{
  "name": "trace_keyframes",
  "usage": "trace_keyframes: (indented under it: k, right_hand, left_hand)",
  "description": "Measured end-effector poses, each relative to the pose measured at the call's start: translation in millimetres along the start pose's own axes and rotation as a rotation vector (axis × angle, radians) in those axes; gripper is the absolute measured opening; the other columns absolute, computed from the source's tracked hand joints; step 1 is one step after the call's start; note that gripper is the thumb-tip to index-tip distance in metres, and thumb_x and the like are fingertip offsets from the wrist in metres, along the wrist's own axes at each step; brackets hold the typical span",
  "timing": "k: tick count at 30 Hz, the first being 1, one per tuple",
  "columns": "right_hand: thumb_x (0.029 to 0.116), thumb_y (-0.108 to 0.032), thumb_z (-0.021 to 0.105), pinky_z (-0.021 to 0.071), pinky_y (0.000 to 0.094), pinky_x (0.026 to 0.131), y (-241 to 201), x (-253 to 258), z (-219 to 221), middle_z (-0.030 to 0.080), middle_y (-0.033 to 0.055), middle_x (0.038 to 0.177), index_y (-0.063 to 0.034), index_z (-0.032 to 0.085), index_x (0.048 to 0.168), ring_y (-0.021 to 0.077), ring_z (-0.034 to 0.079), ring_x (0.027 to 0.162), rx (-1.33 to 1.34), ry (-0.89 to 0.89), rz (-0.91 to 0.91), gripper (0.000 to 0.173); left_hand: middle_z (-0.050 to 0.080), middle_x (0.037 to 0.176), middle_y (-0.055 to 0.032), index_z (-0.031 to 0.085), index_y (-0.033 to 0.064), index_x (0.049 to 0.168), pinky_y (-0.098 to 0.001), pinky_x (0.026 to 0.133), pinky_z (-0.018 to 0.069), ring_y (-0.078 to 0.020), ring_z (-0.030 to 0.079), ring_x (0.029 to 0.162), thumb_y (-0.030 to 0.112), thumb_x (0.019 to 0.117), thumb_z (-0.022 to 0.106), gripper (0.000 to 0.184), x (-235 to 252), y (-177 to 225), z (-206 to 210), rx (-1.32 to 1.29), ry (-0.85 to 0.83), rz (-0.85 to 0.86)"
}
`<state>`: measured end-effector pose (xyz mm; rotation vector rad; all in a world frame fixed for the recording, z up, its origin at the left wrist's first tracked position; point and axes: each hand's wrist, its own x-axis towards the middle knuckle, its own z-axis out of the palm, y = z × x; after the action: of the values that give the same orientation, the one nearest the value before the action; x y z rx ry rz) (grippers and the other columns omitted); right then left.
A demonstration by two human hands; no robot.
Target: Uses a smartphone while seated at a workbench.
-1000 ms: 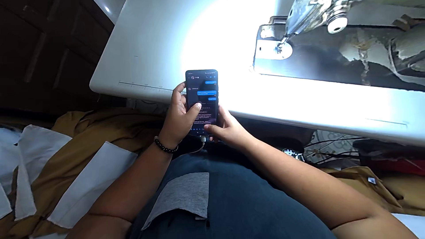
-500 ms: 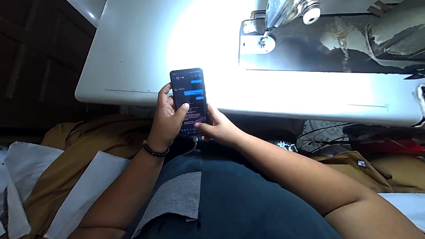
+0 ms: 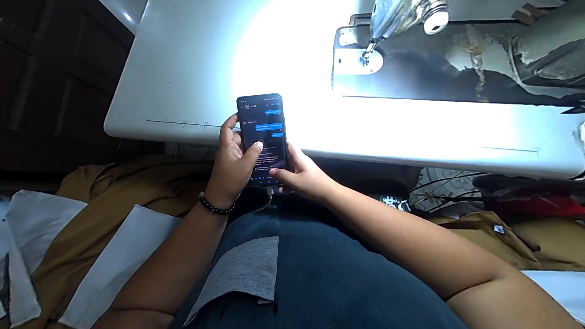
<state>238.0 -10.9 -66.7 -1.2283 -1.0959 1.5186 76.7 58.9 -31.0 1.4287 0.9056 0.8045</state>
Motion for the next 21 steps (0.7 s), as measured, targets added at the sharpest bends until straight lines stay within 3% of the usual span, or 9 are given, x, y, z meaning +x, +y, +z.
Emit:
trace_keyframes:
  k: [21]
  right_hand:
    - [0.1011, -0.01, 0.061, 0.0572, 0.0243, 0.056, 1.3, 1.1, 0.7, 0.07, 0.0089, 0.098, -0.0126, 0.032, 0.149, 0.0115, 0.067, 0.062, -0.016, 0.002, -0.012, 0.055]
  left_hand:
    - [0.062, 0.133, -0.0084, 0.021, 0.0165, 0.156, -0.0342, 0.09, 0.061, -0.0161, 0.071, 0.108, -0.006, 0.1004, 0.052, 0.068, 0.0, 0.0, 0.3, 0.004, 0.007, 0.0]
